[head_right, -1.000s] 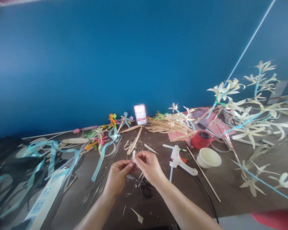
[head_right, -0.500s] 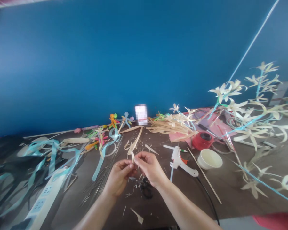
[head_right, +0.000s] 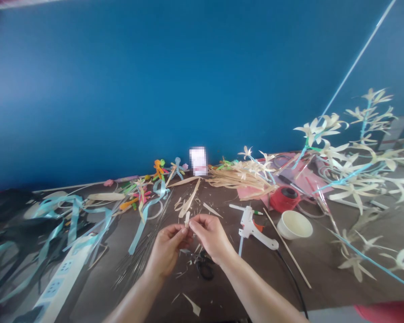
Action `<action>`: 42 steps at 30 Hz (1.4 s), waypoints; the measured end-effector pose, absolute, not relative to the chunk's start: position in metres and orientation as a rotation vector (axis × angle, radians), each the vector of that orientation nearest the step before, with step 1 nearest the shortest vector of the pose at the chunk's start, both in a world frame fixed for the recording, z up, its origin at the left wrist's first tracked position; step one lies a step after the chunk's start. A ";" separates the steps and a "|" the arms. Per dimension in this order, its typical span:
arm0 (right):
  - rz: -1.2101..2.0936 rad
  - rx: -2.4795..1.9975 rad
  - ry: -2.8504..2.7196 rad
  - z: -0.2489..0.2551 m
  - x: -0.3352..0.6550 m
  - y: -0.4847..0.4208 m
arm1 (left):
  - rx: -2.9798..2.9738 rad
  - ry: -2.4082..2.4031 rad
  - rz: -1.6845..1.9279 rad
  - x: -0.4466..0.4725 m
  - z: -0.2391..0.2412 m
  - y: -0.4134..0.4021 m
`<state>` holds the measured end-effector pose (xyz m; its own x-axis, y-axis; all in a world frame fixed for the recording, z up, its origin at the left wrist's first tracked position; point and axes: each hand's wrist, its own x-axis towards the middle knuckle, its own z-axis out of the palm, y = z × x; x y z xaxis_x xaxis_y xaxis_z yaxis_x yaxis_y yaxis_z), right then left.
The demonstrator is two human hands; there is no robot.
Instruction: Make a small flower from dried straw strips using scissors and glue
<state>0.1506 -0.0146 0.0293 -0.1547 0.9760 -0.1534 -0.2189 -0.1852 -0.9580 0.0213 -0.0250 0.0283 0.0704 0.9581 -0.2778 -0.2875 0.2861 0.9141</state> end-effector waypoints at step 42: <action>1.065 -1.198 -1.461 0.026 0.162 -0.018 | 1.067 1.220 1.086 0.020 0.015 -0.018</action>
